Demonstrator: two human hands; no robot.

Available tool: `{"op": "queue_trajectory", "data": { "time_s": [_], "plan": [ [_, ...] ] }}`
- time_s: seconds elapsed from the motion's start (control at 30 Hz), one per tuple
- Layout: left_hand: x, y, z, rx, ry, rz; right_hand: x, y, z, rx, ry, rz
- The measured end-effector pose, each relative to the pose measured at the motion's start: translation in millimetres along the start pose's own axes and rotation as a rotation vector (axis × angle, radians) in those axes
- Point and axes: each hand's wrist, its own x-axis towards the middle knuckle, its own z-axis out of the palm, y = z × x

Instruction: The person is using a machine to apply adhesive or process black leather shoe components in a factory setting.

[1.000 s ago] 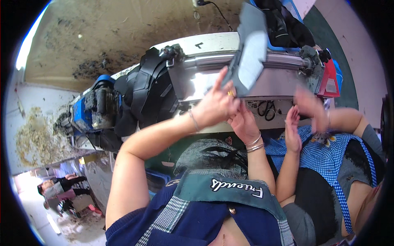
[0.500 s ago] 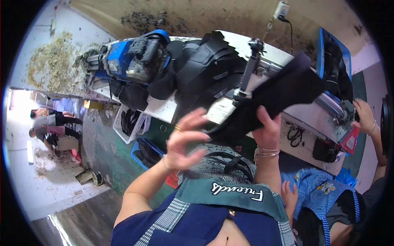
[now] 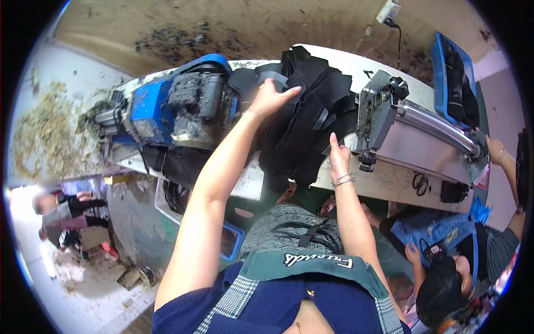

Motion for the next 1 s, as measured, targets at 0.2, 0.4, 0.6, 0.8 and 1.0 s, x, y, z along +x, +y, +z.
{"op": "queue_trajectory", "data": {
  "time_s": [0.2, 0.4, 0.6, 0.8, 1.0],
  "plan": [
    [43.9, -3.4, 34.4, 0.162, -0.289, 0.001, 7.6, -5.2, 5.9, 0.357, -0.076, 0.277],
    [6.3, 9.8, 71.1, 0.279, -0.257, -0.024, 17.0, -0.6, 3.0, 0.622, -0.163, 0.347],
    [-22.3, 21.8, 73.8, 0.325, -0.084, 0.009, 3.0, 0.3, -5.4, 0.532, -0.198, 0.266],
    [9.8, -16.6, 59.4, 0.020, -0.317, -0.030, -13.5, -8.3, 1.3, 0.409, -0.072, 0.152],
    [2.2, -36.7, 63.4, -0.095, -0.230, -0.042, -8.2, -19.3, -8.1, 0.358, -0.265, 0.105]
  ]
}}
